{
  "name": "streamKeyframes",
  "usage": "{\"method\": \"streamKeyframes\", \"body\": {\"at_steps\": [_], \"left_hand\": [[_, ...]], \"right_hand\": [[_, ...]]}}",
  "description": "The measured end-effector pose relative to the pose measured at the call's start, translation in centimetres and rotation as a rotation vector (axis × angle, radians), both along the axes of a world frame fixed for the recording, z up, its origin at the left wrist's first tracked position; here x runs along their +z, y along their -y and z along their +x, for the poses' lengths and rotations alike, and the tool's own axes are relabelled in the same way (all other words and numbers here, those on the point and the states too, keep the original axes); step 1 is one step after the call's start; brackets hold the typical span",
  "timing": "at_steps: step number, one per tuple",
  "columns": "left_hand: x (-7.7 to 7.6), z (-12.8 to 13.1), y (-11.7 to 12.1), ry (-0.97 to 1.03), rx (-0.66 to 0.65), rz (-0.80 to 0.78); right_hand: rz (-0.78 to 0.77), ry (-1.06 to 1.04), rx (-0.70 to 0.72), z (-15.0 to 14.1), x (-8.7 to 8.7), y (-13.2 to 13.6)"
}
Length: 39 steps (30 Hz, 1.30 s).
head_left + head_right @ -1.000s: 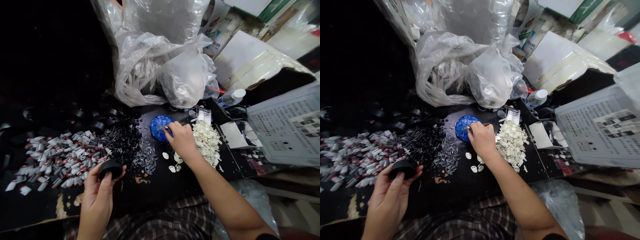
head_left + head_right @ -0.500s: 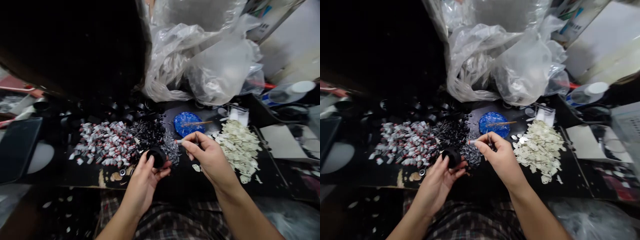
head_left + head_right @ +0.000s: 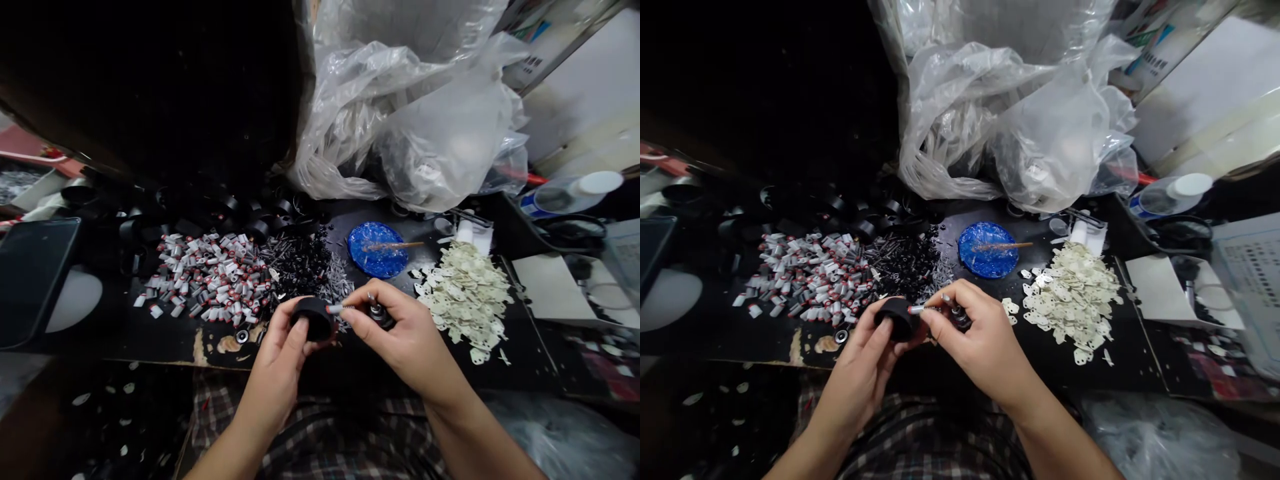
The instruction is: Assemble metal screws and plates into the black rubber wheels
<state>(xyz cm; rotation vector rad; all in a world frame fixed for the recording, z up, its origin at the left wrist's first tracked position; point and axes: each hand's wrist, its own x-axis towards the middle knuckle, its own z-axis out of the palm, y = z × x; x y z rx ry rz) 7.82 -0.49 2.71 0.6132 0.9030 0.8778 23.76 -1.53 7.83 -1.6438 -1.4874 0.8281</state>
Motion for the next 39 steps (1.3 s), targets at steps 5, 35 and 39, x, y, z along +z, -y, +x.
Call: {"method": "streamKeyframes", "body": {"at_steps": [5,35,39], "left_hand": [[-0.4,-0.9,0.5,-0.212,-0.020,0.237],[-1.8,-3.2,-0.1,0.029,0.099,-0.112],[-1.8,-3.0,0.8,-0.008,0.143,-0.120]], "right_hand": [[0.201,0.166,0.034,-0.4,-0.4,1.0],[-0.057,0.896,0.258,-3.2,-5.0,0.0],[-0.037,0.774,0.238,-3.1,-5.0,0.2]]}}
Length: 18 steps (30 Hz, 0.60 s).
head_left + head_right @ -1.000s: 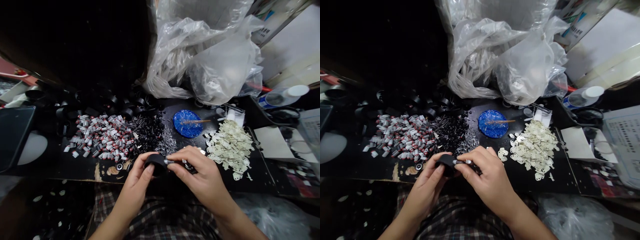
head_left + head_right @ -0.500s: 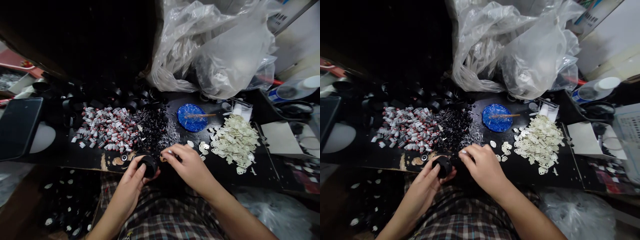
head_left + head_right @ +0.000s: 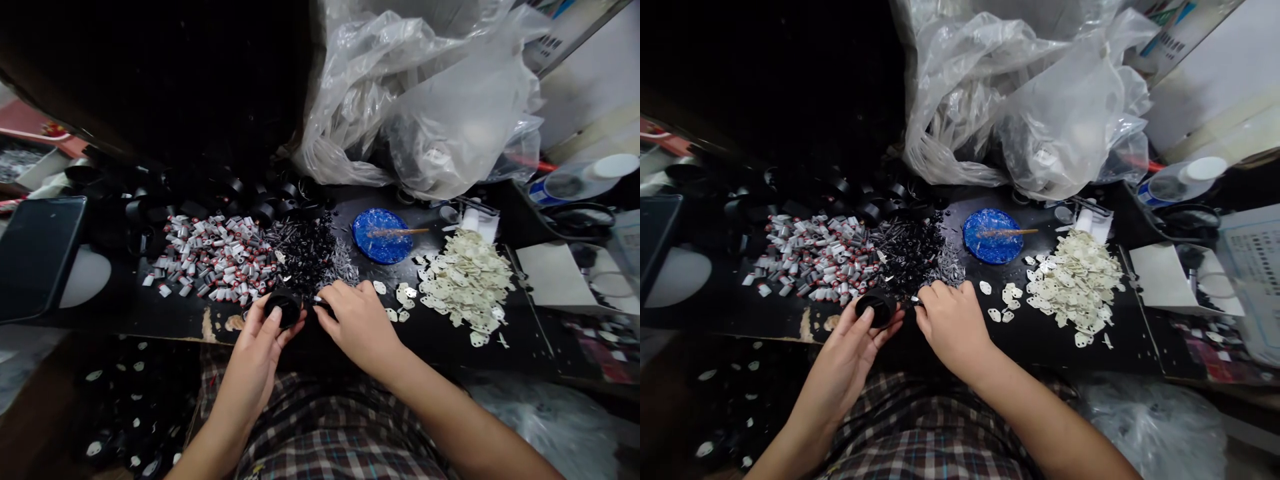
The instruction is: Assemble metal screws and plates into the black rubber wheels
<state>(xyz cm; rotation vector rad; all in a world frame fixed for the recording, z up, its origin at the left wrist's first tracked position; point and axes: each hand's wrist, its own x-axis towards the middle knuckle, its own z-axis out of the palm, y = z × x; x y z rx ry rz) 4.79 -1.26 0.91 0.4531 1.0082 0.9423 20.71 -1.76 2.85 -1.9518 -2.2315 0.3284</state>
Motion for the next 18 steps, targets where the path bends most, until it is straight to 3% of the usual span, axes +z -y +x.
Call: {"method": "streamKeyframes", "body": {"at_steps": [5,11,15,18], "left_hand": [[0.4,0.8,0.5,0.114,-0.004,-0.057],[0.9,1.5,0.4,0.211,0.062,-0.111],[1.1,1.8,0.6,0.223,0.073,-0.113],[1.2,1.8,0.6,0.207,0.109,-0.111]], "right_hand": [[-0.009,-0.411,-0.072,0.0,0.7,0.6],[0.005,-0.656,-0.099,0.3,1.3,0.9],[-0.001,-0.740,-0.127,0.2,1.3,0.9],[0.074,-0.631,-0.095,-0.1,1.1,1.1]]}}
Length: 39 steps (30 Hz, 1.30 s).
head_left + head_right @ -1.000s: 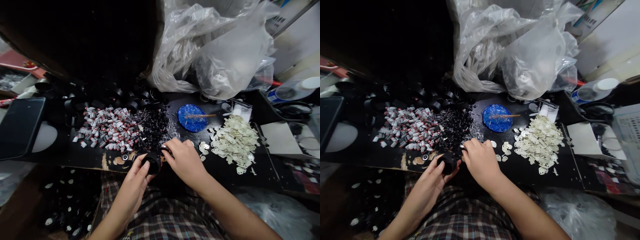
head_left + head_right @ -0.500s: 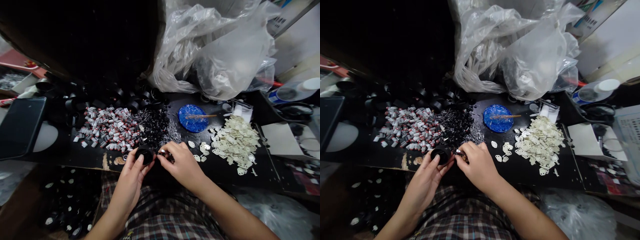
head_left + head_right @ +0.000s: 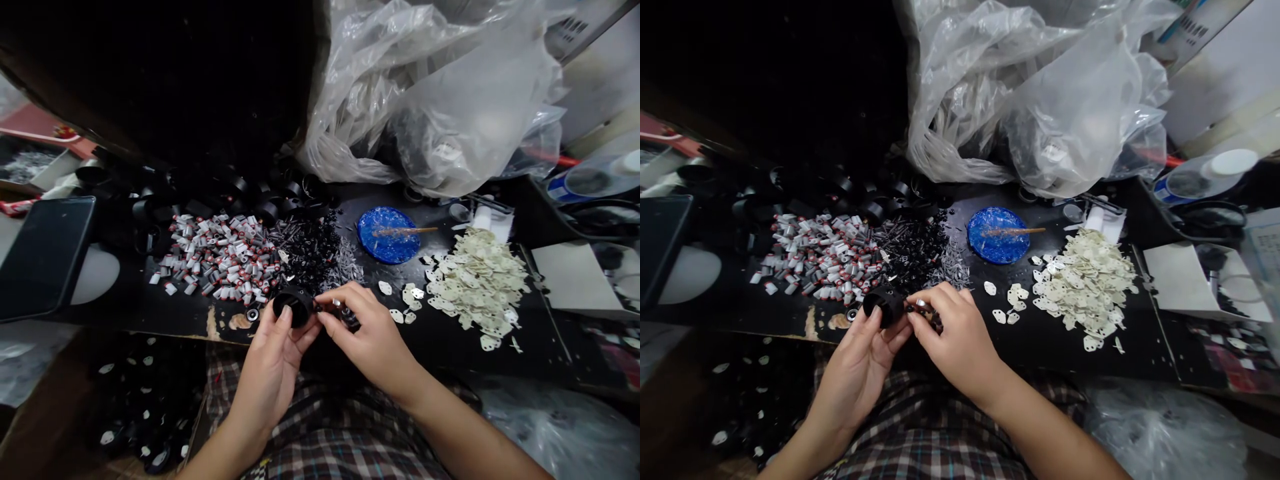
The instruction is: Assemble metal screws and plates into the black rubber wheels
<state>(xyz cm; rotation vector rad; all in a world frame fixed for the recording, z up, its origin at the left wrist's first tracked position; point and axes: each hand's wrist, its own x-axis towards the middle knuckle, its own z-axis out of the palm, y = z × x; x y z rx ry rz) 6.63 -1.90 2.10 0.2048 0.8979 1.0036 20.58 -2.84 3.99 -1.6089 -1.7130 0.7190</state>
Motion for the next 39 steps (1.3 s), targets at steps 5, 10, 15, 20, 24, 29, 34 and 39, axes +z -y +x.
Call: {"method": "streamKeyframes", "body": {"at_steps": [5,10,15,20,24,29,34,39], "left_hand": [[-0.2,-0.2,0.2,-0.047,0.014,-0.010],[-0.4,-0.3,0.6,-0.078,-0.026,0.051],[-0.5,-0.2,0.6,-0.151,-0.036,0.096],[-0.6,-0.6,0.4,-0.120,-0.074,0.097],[-0.9,-0.9,0.6,-0.106,-0.125,0.070],[-1.0,-1.1,1.0,-0.134,-0.183,0.045],[-0.9,-1.5,0.3,-0.177,-0.159,0.113],[-1.2,-1.6,-0.1,-0.122,-0.153,0.076]], "right_hand": [[0.155,0.183,0.006,-0.2,-0.1,0.3],[0.078,0.217,0.032,0.3,0.4,0.4],[0.139,0.288,0.049,0.5,0.6,0.4],[0.090,0.122,0.045,0.6,1.0,0.4],[0.077,-0.090,0.027,0.7,1.5,0.4],[0.048,-0.083,0.067,0.5,1.8,0.1],[0.048,0.007,0.138,0.7,2.5,0.0],[-0.047,-0.022,0.083,1.7,2.3,0.1]]}}
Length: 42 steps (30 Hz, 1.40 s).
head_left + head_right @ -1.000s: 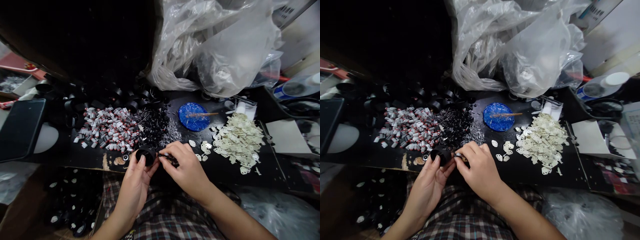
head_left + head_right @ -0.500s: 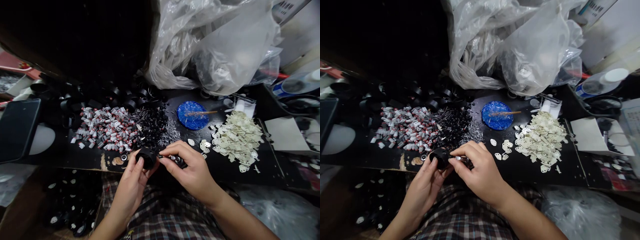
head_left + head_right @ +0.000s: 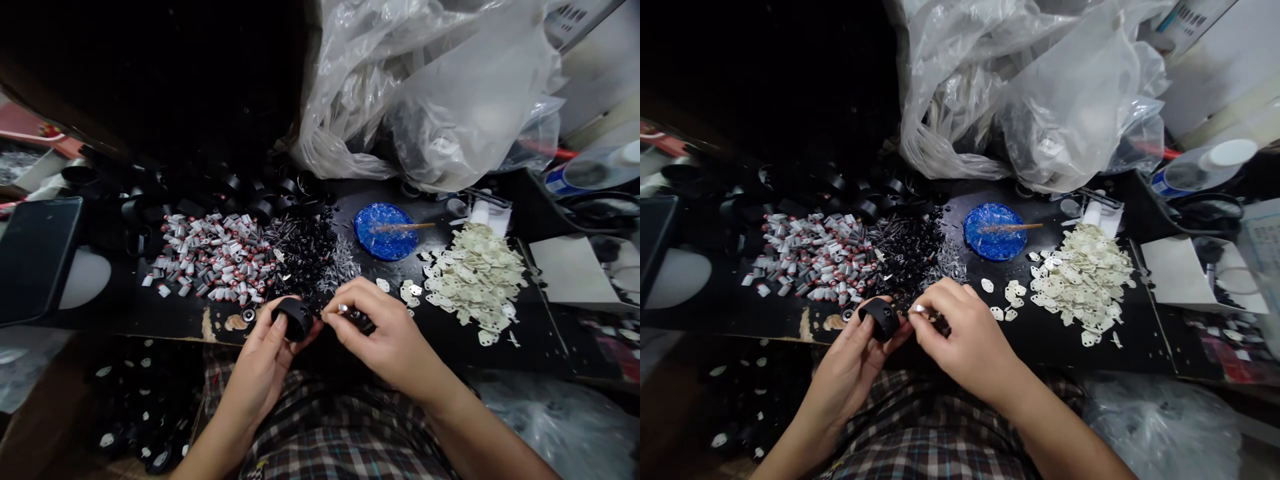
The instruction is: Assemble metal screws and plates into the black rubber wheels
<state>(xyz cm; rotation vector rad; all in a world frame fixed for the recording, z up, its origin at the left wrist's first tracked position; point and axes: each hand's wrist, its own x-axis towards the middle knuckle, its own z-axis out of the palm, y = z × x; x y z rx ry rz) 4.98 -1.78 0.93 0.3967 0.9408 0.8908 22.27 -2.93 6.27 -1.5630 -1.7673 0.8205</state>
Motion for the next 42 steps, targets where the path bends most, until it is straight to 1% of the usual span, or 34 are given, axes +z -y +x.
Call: {"method": "streamKeyframes", "body": {"at_steps": [2,4,7,10,13,16,19,22,24,26,30,33,37,39,42], "left_hand": [[-0.3,-0.3,0.1,0.010,0.023,-0.023],[-0.5,-0.6,0.2,0.004,0.070,-0.025],[-0.4,-0.9,0.1,-0.018,0.138,0.002],[-0.1,-0.9,0.0,-0.038,0.184,0.038],[0.0,-0.6,0.0,-0.049,0.137,0.038],[-0.2,-0.4,0.2,-0.058,0.074,0.030],[-0.3,-0.2,0.1,-0.067,0.085,0.048],[-0.1,0.1,-0.3,-0.072,0.065,0.056],[0.2,0.4,-0.4,-0.041,0.033,0.041],[0.4,0.7,-0.5,0.013,0.024,0.011],[0.7,1.4,-0.3,0.084,0.053,-0.045],[0.7,1.6,-0.2,0.069,0.083,0.001],[0.8,1.5,0.0,0.021,0.138,0.067],[1.0,1.5,0.1,0.040,0.121,0.050],[1.2,1.8,0.1,0.122,0.107,-0.032]], "right_hand": [[-0.048,0.018,-0.076,0.5,-0.6,0.1],[-0.085,0.090,-0.117,0.9,-1.4,0.0],[-0.106,0.254,-0.080,0.5,-2.5,-0.4],[-0.072,0.451,-0.004,-0.6,-3.3,-1.2],[-0.013,0.611,0.050,-1.6,-3.8,-1.8],[0.022,0.667,0.071,-1.9,-4.1,-2.1],[0.067,0.584,0.044,-1.7,-4.0,-1.8],[0.125,0.389,0.015,-1.5,-3.4,-1.2],[0.158,0.288,-0.001,-1.4,-3.0,-0.9],[0.206,0.229,-0.023,-1.4,-2.9,-0.6],[0.284,0.179,-0.077,-1.4,-3.1,-0.3],[0.275,0.153,-0.104,-1.5,-3.3,-0.2],[0.274,0.125,-0.099,-1.5,-3.3,-0.1],[0.289,0.093,-0.100,-1.3,-3.4,0.0],[0.313,0.054,-0.103,-1.1,-3.5,0.2]]}}
